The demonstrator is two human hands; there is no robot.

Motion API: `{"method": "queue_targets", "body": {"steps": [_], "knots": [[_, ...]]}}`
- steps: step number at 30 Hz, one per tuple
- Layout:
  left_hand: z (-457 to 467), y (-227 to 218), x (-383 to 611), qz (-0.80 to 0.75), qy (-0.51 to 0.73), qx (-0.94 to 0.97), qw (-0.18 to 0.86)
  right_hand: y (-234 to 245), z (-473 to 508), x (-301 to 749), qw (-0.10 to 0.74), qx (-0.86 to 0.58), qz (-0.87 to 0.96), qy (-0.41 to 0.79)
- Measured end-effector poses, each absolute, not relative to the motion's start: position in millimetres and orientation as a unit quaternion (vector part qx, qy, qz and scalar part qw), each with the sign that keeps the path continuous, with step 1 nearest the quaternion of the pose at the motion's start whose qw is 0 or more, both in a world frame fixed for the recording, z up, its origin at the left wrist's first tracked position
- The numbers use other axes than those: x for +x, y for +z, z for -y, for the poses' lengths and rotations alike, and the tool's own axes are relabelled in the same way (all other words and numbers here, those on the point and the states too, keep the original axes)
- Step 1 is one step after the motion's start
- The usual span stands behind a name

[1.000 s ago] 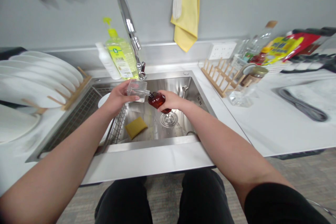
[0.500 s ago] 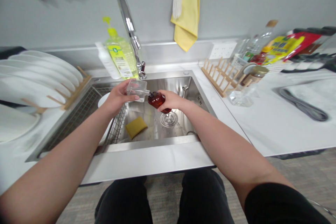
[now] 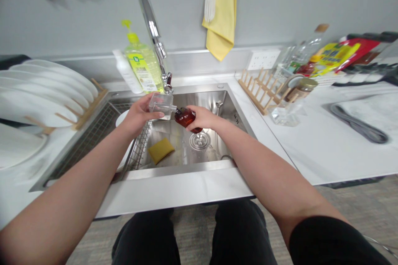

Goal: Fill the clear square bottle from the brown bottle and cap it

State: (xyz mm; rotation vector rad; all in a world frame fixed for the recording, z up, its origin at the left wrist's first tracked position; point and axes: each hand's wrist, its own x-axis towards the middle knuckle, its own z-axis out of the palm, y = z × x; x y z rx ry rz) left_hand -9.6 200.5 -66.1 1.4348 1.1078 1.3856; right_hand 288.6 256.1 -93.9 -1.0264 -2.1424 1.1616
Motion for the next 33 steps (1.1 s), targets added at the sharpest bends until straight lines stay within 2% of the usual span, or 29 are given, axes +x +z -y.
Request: {"method": "queue_targets", "body": {"steps": [33], "knots": [[-199.9,-64.0,-10.0,-0.441,0.542,0.582,0.416,-90.5,-254.2,288.4,0.235,-0.376,0.791,0.421]]}}
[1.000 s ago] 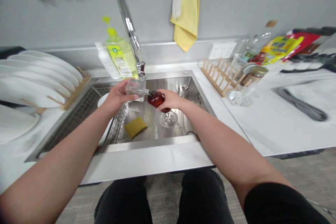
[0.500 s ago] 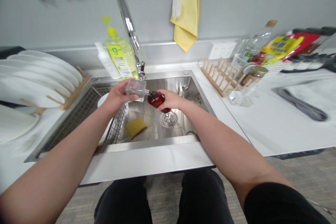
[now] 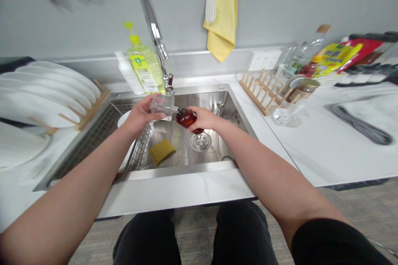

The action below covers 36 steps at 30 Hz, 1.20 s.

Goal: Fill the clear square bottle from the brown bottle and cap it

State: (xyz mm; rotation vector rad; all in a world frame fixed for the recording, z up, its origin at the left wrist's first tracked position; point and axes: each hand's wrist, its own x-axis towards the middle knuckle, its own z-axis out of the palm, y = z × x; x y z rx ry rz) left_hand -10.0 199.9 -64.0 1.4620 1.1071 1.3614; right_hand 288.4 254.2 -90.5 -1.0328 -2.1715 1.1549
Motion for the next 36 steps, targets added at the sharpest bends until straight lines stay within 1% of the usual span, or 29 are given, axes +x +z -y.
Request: {"method": "queue_targets", "body": {"steps": [36], "knots": [[-204.8,-68.8,-16.1,-0.446,0.546,0.586,0.399,-90.0,-250.1,285.1,0.237,-0.377,0.786,0.429]]}}
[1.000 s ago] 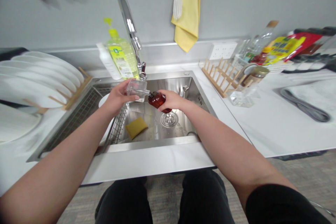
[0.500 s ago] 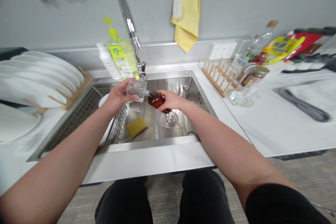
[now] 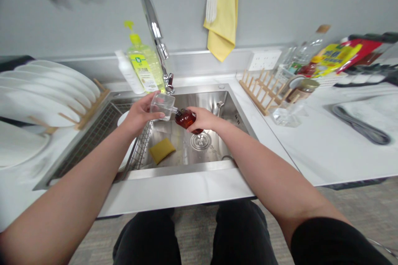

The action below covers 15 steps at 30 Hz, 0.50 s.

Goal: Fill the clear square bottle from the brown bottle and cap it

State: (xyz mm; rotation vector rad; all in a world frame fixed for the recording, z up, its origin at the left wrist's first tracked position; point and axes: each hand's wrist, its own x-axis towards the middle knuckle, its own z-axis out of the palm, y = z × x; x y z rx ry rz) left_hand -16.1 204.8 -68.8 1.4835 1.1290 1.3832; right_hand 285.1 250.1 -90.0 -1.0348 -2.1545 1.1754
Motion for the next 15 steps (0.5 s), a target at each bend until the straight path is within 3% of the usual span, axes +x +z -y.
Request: {"method": "queue_targets", "body": {"steps": [15], "knots": [[-200.9,-61.7,-13.3,-0.426,0.554,0.588,0.407,-88.2,-251.0,286.0,0.239,-0.370,0.793,0.421]]}}
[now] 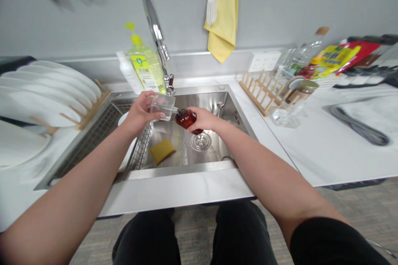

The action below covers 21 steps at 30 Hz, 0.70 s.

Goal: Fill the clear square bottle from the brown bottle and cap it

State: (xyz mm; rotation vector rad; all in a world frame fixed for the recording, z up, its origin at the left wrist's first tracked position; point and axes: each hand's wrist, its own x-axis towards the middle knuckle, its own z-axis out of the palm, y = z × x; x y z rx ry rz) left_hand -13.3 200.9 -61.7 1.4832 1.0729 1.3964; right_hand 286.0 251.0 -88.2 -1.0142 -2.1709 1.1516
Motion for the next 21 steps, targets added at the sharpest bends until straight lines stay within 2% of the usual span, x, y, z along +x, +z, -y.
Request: {"method": "queue_targets", "body": {"steps": [21], "knots": [[-209.2,-70.6,-18.2,-0.411,0.571,0.601,0.378,-90.5,-251.6,285.3,0.242,-0.371,0.790,0.423]]}}
